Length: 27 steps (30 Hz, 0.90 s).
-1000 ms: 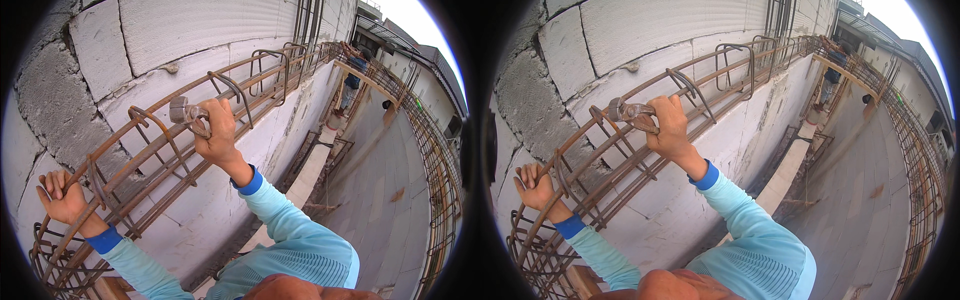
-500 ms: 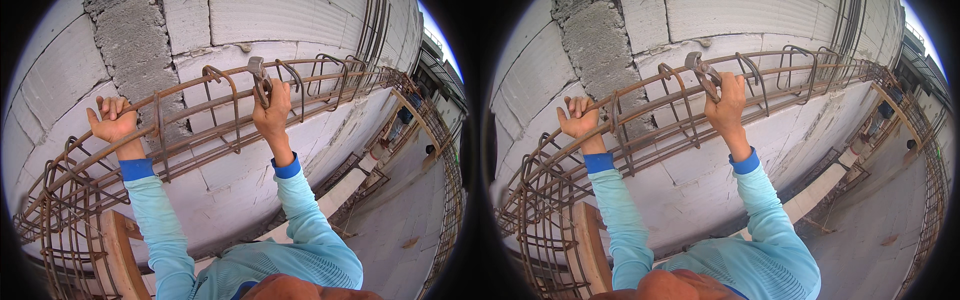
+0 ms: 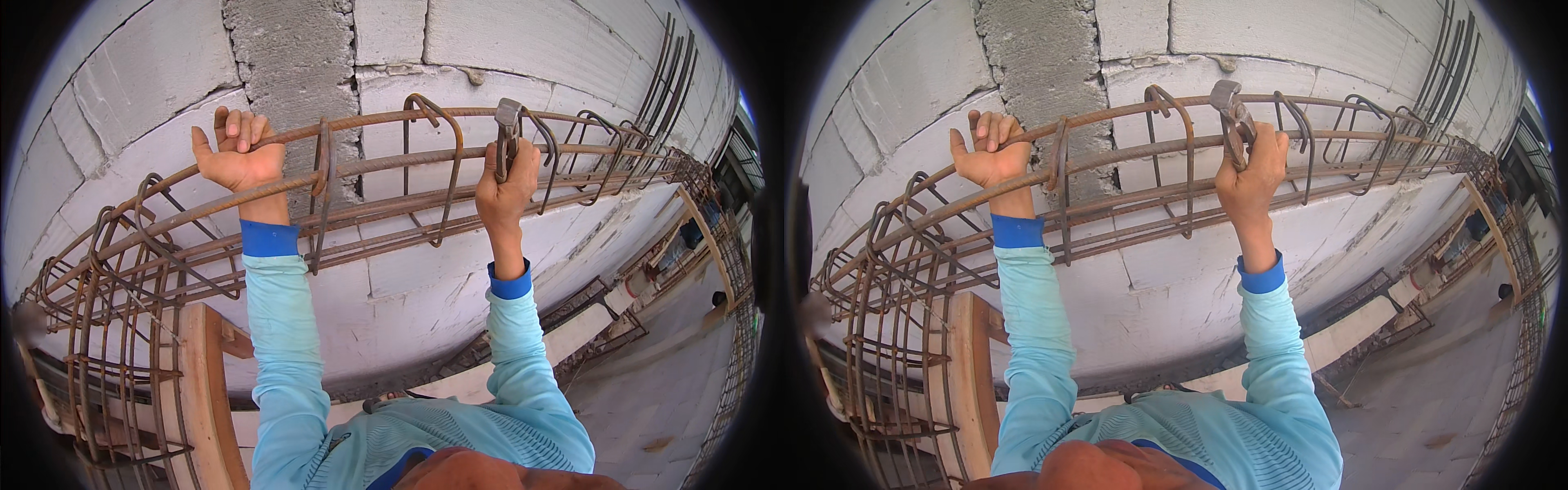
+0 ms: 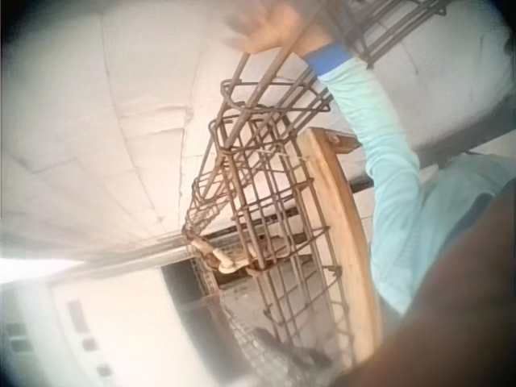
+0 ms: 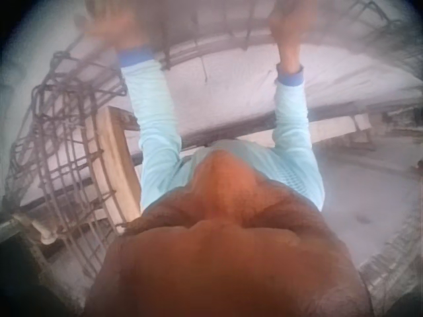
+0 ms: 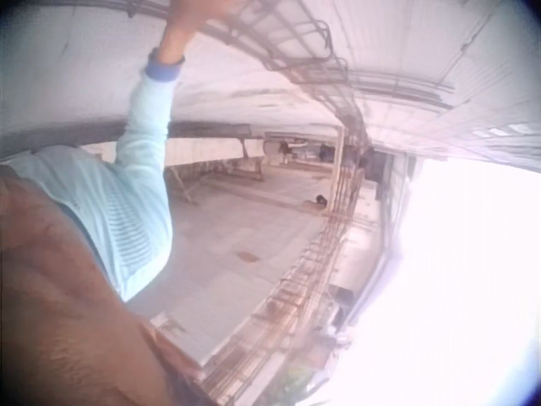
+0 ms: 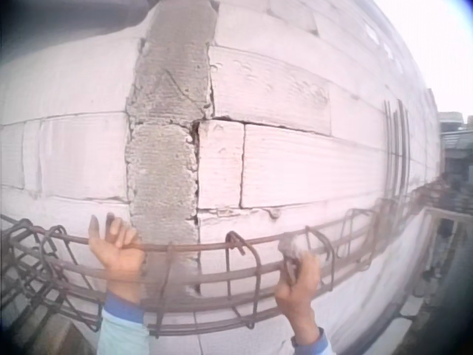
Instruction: The person uses a hammer to tap and align sections of a curved rebar cage against a white block wall. They then tie rebar intersections with wire using pliers, securing the structure in place.
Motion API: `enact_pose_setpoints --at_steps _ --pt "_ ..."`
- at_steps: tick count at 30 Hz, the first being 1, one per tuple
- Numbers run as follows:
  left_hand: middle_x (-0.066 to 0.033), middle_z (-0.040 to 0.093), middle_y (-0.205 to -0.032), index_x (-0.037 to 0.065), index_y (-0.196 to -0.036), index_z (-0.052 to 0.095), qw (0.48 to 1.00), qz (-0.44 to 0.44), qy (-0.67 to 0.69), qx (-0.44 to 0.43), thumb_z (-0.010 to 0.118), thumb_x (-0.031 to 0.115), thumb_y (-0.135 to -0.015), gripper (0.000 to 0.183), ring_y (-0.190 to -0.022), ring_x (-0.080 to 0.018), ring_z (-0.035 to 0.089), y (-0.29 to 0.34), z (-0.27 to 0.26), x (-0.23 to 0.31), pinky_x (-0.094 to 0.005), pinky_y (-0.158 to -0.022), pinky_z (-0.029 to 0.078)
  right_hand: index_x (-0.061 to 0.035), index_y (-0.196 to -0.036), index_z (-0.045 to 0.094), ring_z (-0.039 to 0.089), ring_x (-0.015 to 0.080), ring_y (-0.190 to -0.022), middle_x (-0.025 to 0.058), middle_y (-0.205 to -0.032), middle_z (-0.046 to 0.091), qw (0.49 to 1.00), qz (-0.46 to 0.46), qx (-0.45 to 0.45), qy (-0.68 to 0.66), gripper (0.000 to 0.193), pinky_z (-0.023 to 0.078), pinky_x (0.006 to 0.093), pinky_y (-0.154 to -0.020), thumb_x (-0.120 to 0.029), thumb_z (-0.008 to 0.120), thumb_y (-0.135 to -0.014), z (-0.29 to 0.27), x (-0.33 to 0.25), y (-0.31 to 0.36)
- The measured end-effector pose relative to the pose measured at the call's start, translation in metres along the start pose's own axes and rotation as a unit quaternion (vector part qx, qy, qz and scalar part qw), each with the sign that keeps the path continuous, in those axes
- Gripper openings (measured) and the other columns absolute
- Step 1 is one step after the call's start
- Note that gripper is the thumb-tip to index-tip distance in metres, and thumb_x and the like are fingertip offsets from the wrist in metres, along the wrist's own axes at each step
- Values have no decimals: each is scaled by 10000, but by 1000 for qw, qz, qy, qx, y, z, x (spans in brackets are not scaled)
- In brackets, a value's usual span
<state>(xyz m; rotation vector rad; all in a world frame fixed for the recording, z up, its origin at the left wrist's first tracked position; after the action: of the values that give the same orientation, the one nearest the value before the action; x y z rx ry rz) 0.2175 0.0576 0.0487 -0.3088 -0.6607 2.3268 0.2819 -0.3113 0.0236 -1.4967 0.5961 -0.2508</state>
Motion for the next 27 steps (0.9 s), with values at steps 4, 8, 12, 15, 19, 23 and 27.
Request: enact_pose_setpoints --at_steps 4,8,12,15,19,23,27 --pt "-83 545 -769 -23 -1051 608 992 -67 43 -96 476 427 -1022 470 -648 -174 493 7 4 0 -308 -637 389 -5 -1002 593 493 334 -828 128 -885 608 1000 -5 -19 15 234 416 441 -737 46 619 -775 -1 0 -1" --pt "-193 591 -1126 -92 -1284 502 995 -76 53 -27 430 360 -1060 509 -1052 -291 588 33 27 -1 -401 -917 464 -43 -1013 616 488 294 -806 83 -851 611 999 -27 -16 32 168 404 415 -709 -29 674 -855 1 3 0" --pt "-105 607 -882 -6 -1008 585 927 -76 -107 351 500 384 -1050 401 -760 -268 563 60 17 3 -414 -681 449 -55 -991 624 481 271 -782 71 -784 575 998 -46 -14 43 118 395 403 -696 -109 697 -916 0 7 1" --pt "-251 527 -1352 -115 -1397 400 994 -73 -72 31 381 252 -1093 476 -1280 -344 524 123 25 16 -470 -1085 439 -56 -954 606 493 276 -777 79 -761 551 999 -20 -18 36 126 388 411 -685 -155 685 -956 0 12 1" --pt "-233 607 -1235 -91 -1372 455 966 -147 -213 -25 412 209 -1094 412 -1072 -287 647 224 27 36 -402 -906 542 -52 -969 608 542 331 -806 119 -811 570 999 1 -10 36 185 416 438 -716 -227 664 -985 0 12 0" --pt "-139 656 -1072 -8 -1137 663 900 -343 -193 -188 609 201 -1029 241 -915 -200 651 309 103 25 -302 -749 518 -46 -982 636 518 226 -759 81 -819 587 1000 27 -1 -8 205 417 361 -716 -248 653 -1008 2 13 2" --pt "-147 651 -1063 -17 -1081 693 895 -318 -134 -282 714 196 -965 243 -909 -197 641 331 139 19 -306 -731 498 -45 -959 636 509 206 -749 60 -790 581 999 33 8 -14 218 411 348 -704 -256 649 -1015 1 16 4"
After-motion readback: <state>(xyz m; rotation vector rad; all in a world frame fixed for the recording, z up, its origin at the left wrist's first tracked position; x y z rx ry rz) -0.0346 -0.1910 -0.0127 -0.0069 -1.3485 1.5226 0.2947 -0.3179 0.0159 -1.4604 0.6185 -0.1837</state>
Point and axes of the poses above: each hand's wrist, its own y-axis away from the middle knuckle, its own z-axis out of the palm, x = y × z, the point moved 6 cm from there along -y, towards the middle knuckle
